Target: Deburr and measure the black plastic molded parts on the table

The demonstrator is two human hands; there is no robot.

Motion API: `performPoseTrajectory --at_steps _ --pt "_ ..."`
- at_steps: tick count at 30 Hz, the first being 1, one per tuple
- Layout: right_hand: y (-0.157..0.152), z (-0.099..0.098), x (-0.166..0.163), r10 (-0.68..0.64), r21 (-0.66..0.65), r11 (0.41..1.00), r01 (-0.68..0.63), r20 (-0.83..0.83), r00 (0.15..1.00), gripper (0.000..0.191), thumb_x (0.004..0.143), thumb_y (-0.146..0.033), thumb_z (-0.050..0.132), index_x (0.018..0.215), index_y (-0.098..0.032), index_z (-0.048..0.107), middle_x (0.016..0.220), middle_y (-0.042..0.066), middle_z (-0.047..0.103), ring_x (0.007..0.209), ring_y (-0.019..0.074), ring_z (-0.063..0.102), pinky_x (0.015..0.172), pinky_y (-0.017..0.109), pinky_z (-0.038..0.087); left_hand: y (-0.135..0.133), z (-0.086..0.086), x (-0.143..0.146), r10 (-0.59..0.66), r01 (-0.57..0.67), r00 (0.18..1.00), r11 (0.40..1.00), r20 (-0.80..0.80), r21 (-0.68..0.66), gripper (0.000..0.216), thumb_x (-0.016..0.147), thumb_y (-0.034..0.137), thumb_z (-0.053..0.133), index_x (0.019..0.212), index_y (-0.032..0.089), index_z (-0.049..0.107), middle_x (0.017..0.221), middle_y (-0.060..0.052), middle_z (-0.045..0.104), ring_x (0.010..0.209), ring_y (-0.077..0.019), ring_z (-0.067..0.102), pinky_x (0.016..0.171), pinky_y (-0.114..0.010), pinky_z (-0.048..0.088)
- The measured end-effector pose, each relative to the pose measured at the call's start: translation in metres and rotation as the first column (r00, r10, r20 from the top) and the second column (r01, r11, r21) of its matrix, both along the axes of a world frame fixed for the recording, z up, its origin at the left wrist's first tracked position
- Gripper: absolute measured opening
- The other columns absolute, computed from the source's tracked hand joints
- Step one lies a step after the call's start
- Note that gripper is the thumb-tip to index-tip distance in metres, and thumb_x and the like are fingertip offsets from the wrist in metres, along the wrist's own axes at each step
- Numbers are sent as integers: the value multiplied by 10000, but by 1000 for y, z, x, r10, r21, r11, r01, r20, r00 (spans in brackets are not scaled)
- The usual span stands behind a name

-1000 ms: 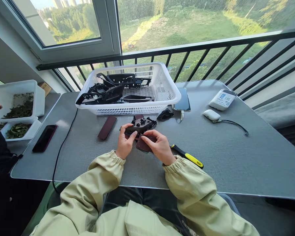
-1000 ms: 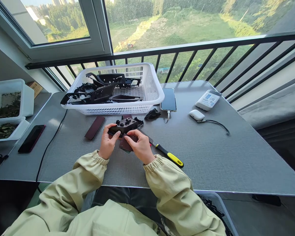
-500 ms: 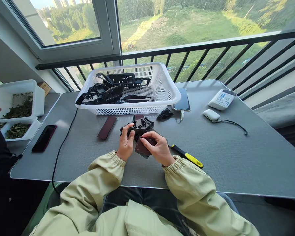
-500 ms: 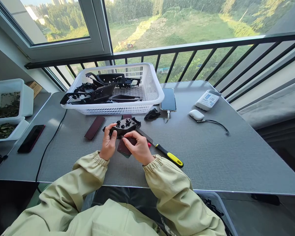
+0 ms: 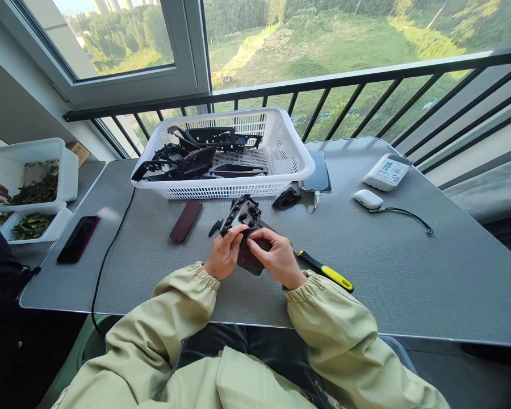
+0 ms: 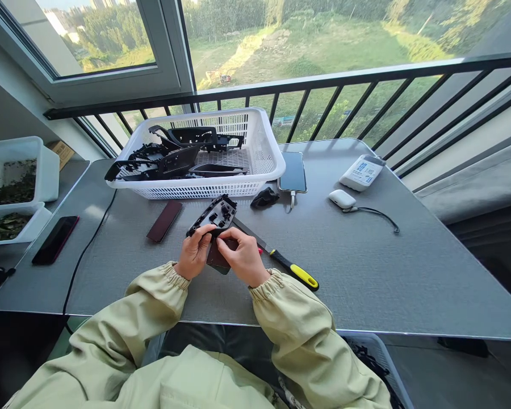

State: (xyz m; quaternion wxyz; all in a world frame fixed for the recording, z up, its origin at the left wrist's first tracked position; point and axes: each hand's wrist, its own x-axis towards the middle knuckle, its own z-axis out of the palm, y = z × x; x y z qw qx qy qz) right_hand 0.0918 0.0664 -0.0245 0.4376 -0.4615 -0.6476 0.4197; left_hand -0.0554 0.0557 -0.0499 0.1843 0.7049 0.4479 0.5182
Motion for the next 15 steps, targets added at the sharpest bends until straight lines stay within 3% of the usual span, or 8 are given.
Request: performPoseTrajectory --at_steps 6,11,15 --pt "0 -1 0 -8 32 999 8 -2 1000 172 767 -336 583 718 -181 640 670 26 673 603 159 596 589 263 477 0 1 0 14 -8 998 996 -67 91 231 972 261 404 1128 227 571 942 -37 724 804 -126 683 704 -238 515" --pt "0 0 0 -17 51 999 16 12 1000 164 768 -327 586 723 -182 652 675 24 680 608 157 601 608 264 475 0 2 -1 4 0 998 998 -55 64 218 965 250 418 1129 233 560 966 -42 712 828 -128 681 718 -239 521" --pt "3 1 6 -72 5 997 72 -2 997 186 755 -350 602 703 -177 645 656 21 665 588 150 582 577 258 464 2 1 -1 31 -29 998 999 53 -25 194 930 280 492 1107 235 557 994 -45 679 847 -139 657 724 -248 519"
